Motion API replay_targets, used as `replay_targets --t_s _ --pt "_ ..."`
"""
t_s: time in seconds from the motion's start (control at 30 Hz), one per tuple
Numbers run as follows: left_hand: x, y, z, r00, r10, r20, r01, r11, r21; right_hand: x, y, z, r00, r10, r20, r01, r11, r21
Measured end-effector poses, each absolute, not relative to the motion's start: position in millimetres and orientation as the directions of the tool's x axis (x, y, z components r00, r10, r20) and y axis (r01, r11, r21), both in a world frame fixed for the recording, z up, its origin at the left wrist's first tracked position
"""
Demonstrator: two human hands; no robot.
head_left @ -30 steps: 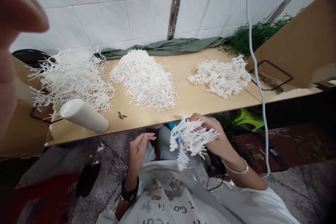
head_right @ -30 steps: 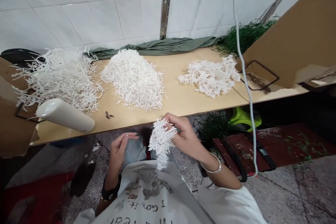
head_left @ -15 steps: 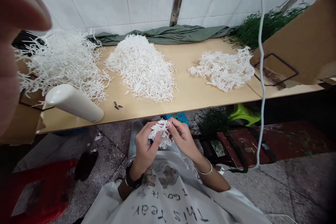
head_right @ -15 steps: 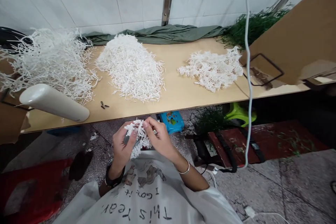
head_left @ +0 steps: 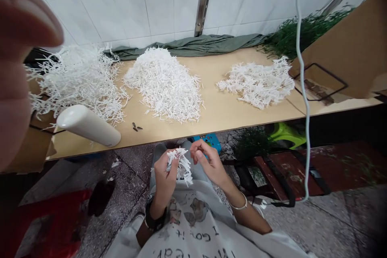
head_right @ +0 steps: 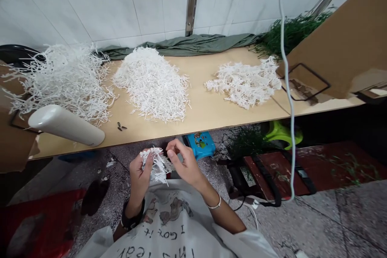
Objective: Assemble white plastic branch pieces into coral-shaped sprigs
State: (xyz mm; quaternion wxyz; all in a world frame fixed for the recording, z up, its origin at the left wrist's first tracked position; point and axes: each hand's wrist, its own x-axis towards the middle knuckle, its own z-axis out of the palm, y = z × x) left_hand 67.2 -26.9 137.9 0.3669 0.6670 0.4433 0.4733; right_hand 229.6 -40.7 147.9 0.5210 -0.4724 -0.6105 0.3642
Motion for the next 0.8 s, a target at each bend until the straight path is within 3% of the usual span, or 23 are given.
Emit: replay_targets --t_s 0.23,0.67,0.8 --pt "71.7 -25.6 146.7 0.194 0.943 0.269 0.307 -0.319 0.897 237.0 -36.9 161.4 -0.014 0.951 0.308 0.264 0.300 -0.916" --pt "71.3 -27.5 145.8 0.233 0.944 0.233 0.283 -0.295 0.913 239.1 -34.7 163.6 -0.253 0.911 0.325 0.416 0.405 -0.814" --pt "71.4 -29.0 148.4 0.282 0.949 0.144 0.253 -0.219 0.942 240.9 -31.7 168.6 -0.302 0.915 0.266 0.446 0.382 -0.809"
